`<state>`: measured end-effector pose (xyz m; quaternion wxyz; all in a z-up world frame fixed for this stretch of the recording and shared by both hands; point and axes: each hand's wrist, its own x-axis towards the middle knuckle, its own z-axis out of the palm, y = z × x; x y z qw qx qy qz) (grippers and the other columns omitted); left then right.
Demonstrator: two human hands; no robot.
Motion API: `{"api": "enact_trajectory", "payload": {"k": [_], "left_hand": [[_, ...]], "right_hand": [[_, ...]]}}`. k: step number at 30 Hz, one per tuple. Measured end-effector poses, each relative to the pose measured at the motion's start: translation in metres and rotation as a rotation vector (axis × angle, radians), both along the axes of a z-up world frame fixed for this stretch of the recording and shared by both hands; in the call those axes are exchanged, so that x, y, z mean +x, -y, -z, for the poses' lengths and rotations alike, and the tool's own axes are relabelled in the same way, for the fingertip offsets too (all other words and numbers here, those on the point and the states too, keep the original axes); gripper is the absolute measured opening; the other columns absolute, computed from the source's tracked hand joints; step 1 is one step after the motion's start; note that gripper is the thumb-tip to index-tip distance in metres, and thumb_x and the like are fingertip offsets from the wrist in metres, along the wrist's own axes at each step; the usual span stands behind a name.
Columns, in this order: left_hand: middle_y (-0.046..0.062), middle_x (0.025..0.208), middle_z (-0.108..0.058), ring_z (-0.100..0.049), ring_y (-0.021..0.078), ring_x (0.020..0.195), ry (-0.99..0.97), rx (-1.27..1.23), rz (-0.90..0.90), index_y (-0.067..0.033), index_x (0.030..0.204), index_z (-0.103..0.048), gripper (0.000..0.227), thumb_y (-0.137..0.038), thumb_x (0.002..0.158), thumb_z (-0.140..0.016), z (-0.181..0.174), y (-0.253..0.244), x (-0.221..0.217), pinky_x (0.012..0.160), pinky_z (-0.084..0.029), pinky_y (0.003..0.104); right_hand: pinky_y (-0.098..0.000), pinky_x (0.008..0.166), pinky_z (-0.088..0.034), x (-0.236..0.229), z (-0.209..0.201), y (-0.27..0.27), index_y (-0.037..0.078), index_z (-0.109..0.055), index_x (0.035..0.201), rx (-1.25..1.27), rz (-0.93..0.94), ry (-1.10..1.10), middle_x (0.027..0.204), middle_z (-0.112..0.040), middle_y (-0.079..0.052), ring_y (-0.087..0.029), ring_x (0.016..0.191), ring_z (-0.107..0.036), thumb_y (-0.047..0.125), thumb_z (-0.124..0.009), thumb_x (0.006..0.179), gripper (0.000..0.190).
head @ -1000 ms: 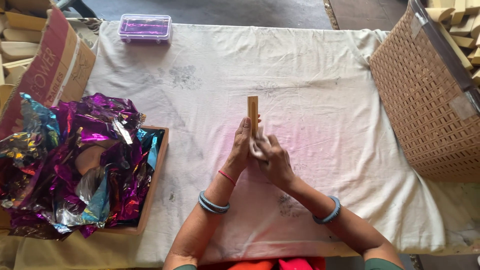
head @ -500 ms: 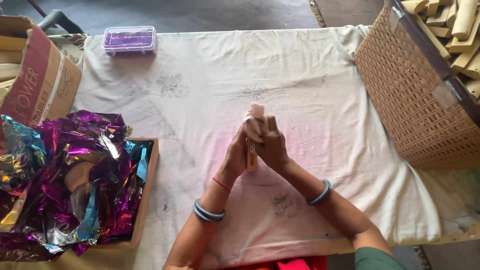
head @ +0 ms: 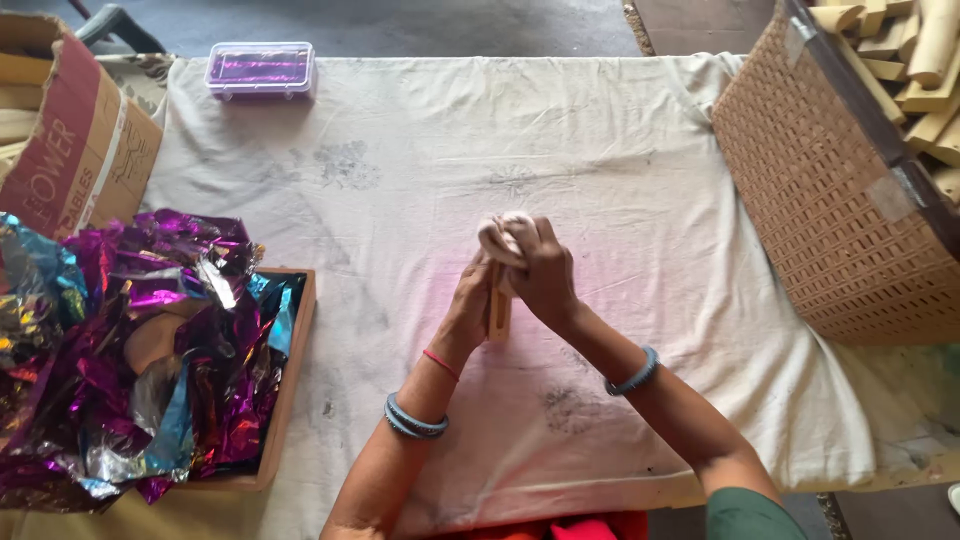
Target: The person wipes a small wooden block with a cloth, then wraps it in a sheet of shiny purple foil. They repeat this process with a second wooden block, wiping it before wrapping it in foil.
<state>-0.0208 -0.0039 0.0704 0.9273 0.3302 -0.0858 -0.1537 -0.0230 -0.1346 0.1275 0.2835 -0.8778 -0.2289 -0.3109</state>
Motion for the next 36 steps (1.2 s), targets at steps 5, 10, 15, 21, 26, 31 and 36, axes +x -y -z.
{"api": "enact_trajectory", "payload": {"k": [5,10,15,21,26,31,36], "left_hand": [[0.006,0.132,-0.062,-0.063,0.0144,0.108,0.013,-0.040,-0.086,-0.0133,0.153,-0.043,0.048,-0.028,0.108,-0.048,0.013,-0.014,0.011,0.087,-0.058,0.030],[0.008,0.121,-0.067,-0.065,0.0122,0.081,-0.065,0.179,-0.302,-0.0191,0.153,-0.042,0.050,-0.032,0.105,-0.046,0.021,-0.013,0.017,0.067,-0.060,0.029],[0.017,0.097,-0.062,-0.062,0.0190,0.072,-0.014,0.103,-0.228,0.0037,0.145,-0.048,0.046,-0.036,0.122,-0.051,0.079,0.010,0.025,0.059,-0.056,0.033],[0.012,0.136,-0.060,-0.062,0.0199,0.122,-0.080,-0.233,0.159,-0.0083,0.155,-0.037,0.074,-0.062,0.104,-0.038,0.032,0.030,-0.002,0.101,-0.056,0.031],[0.011,0.149,-0.052,-0.055,0.0189,0.134,-0.085,0.123,0.046,-0.0104,0.157,-0.033,0.078,-0.064,0.102,-0.038,0.023,0.030,-0.007,0.106,-0.053,0.030],[0.019,0.146,-0.055,-0.056,0.0260,0.131,0.104,0.243,-0.131,-0.0004,0.157,-0.043,0.083,-0.065,0.105,-0.042,0.045,0.032,0.001,0.102,-0.054,0.033],[0.016,0.104,-0.059,-0.059,0.0179,0.079,0.100,0.495,0.165,0.0050,0.146,-0.050,0.064,-0.042,0.107,-0.069,0.034,0.030,-0.016,0.061,-0.052,0.034]], "right_hand": [[-0.0398,0.060,-0.060,-0.028,0.025,-0.020,0.012,-0.063,0.130,-0.080,-0.033,0.085,0.106,-0.064,-0.017,-0.034,0.080,-0.070,0.013,-0.070,0.093,0.037],[-0.0485,0.062,-0.058,-0.087,-0.001,0.001,0.005,-0.060,0.133,-0.074,-0.213,-0.239,0.106,-0.064,-0.023,-0.041,0.075,-0.068,0.004,-0.071,0.079,0.055],[-0.0396,0.070,-0.064,-0.067,0.028,0.025,0.010,-0.066,0.120,0.604,-0.198,-0.504,0.108,-0.077,-0.013,-0.030,0.085,-0.081,0.012,-0.074,0.096,0.025],[-0.0524,0.091,-0.045,-0.046,-0.003,-0.007,0.001,-0.061,0.129,-0.063,-0.035,0.149,0.127,-0.057,-0.022,-0.038,0.110,-0.053,0.018,-0.067,0.087,0.046],[-0.0466,0.099,-0.046,0.005,0.009,-0.013,0.000,-0.057,0.134,0.197,-0.002,-0.121,0.127,-0.055,-0.020,-0.037,0.116,-0.054,0.021,-0.055,0.106,0.035],[-0.0430,0.100,-0.048,-0.022,0.025,-0.019,0.000,-0.052,0.144,0.464,-0.131,-0.213,0.128,-0.054,-0.019,-0.031,0.118,-0.057,0.015,-0.045,0.107,0.040],[-0.0409,0.057,-0.055,0.049,0.051,0.032,0.002,-0.064,0.094,0.229,0.115,-0.159,0.076,-0.065,-0.010,-0.023,0.065,-0.066,0.024,-0.060,0.101,0.023]]}}
